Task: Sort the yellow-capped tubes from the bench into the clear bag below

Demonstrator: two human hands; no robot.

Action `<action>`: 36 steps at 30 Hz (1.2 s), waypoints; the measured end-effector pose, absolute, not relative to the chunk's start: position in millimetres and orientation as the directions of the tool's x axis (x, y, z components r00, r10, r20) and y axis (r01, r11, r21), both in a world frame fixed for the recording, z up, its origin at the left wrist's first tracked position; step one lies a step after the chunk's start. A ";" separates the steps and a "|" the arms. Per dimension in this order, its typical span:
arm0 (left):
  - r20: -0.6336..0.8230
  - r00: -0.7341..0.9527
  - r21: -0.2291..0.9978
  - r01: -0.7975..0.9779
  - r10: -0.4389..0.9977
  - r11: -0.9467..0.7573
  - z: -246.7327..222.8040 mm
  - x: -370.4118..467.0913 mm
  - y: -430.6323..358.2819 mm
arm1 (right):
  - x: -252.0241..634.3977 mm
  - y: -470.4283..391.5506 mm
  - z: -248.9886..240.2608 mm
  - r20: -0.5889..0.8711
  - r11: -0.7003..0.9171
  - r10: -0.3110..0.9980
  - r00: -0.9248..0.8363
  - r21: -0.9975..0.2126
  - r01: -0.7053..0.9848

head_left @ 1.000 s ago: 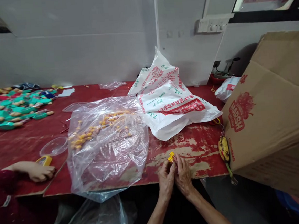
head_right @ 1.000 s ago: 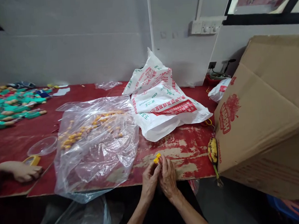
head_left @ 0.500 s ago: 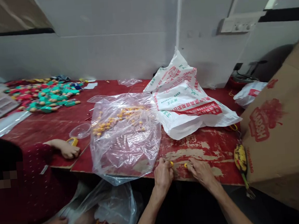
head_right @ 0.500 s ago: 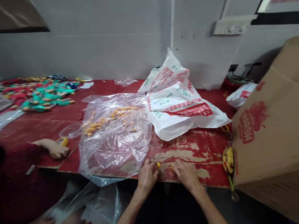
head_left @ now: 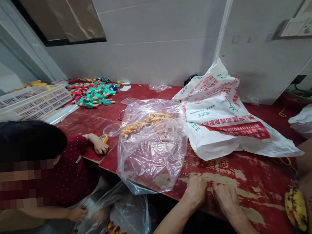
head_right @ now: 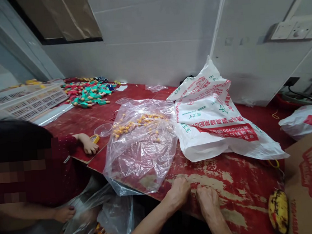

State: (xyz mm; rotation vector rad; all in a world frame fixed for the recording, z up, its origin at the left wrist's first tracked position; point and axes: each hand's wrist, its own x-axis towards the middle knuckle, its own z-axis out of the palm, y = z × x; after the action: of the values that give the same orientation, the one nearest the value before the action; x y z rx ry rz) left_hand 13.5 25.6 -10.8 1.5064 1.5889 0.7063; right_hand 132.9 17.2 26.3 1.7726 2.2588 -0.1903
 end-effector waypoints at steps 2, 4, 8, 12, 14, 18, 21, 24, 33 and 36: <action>-0.257 0.135 0.709 0.699 0.957 0.092 -10.5 17.1 28.9 | 131.4 18.1 26.7 -0.298 0.253 0.927 -0.226 0.052 0.966; -0.324 0.193 0.589 0.807 0.926 0.038 -6.9 18.2 30.1 | 130.6 18.3 27.5 -0.307 0.250 0.925 -0.223 0.052 0.967; -0.351 0.232 0.518 0.855 0.907 -0.019 4.4 10.2 26.6 | 133.7 17.0 24.7 -0.273 0.238 0.938 -0.214 0.058 0.970; -0.271 0.151 0.612 0.789 0.951 0.049 10.9 -6.2 11.5 | 142.0 13.0 15.1 -0.182 0.236 0.958 -0.223 0.053 0.970; -0.214 0.066 0.702 0.704 0.975 0.107 10.4 -12.8 0.4 | 144.8 9.5 6.8 -0.122 0.219 0.968 -0.220 -0.022 0.975; -0.186 -0.107 0.895 0.392 0.977 0.213 2.5 -17.3 -22.5 | 138.0 -3.5 -17.1 0.021 0.151 0.986 -0.167 -0.549 0.822; -0.230 -0.191 0.965 0.084 0.954 0.249 -4.2 -17.1 -36.5 | 118.0 -19.5 -32.3 0.047 0.129 0.989 -0.143 -0.752 0.647; -0.272 -0.235 0.893 -0.423 0.933 0.153 -5.2 -19.7 -46.3 | 91.3 -37.2 -38.2 0.153 0.215 0.976 -0.152 -0.770 0.601; -0.419 -0.320 0.599 -0.801 0.850 -0.006 7.7 -62.4 -80.2 | 49.4 -67.2 -30.3 0.519 0.671 0.740 -0.427 -0.537 0.511; -0.496 -0.377 0.639 -0.768 0.782 0.035 11.3 -97.5 -105.5 | 44.2 -65.4 -23.3 0.532 0.758 0.649 -0.544 -0.519 0.396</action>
State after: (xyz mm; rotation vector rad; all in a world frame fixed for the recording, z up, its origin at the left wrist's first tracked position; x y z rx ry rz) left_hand -97.5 -105.5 11.3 0.0184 1.0707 1.6380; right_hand 44.2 -65.4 -23.3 1.2710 3.6139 -0.7178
